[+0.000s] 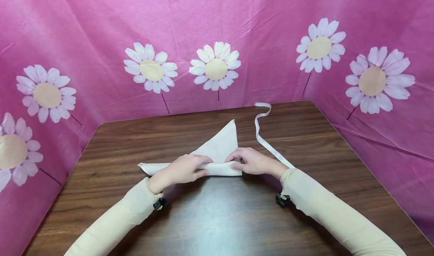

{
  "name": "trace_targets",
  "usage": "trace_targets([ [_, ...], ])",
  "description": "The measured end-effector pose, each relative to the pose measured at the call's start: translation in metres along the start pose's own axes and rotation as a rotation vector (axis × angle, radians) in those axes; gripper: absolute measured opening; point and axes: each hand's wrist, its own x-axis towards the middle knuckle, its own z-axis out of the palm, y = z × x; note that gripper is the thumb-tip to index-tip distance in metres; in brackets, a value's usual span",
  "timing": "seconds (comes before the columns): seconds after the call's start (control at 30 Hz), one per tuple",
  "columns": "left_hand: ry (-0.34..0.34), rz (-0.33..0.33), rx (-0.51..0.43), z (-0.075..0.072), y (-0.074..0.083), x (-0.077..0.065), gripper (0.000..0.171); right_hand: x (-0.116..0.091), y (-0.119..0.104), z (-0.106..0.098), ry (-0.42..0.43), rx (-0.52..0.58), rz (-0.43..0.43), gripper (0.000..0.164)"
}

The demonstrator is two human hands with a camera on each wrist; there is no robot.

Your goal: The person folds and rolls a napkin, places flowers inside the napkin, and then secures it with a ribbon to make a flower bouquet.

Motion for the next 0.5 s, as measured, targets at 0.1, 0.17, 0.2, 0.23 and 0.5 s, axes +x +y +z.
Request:
trace_targets([
  [0.1, 0.005, -0.007, 0.002, -0.001, 0.0006, 0.0, 0.026, 0.0009, 0.0007, -0.0015, -0.008, 0.009, 0.0, 0.017],
  [0.17, 0.011, -0.01, 0.0, -0.0017, 0.001, 0.0002, 0.025, 0.0015, 0.0011, -0.0018, -0.008, 0.007, -0.006, 0.016],
  [0.2, 0.014, -0.011, 0.001, -0.0019, 0.0009, 0.0004, 0.024, 0.0018, 0.0008, -0.0021, -0.006, 0.003, -0.008, 0.016],
  [0.23, 0.017, -0.013, 0.002, -0.0019, 0.0006, 0.0008, 0.023, 0.0019, 0.001, -0.0023, -0.004, -0.006, -0.008, 0.016],
  [0.5, 0.01, -0.018, -0.006, -0.003, -0.0056, 0.0039, 0.022, 0.002, 0.0027, -0.0033, -0.007, -0.029, 0.031, 0.012],
])
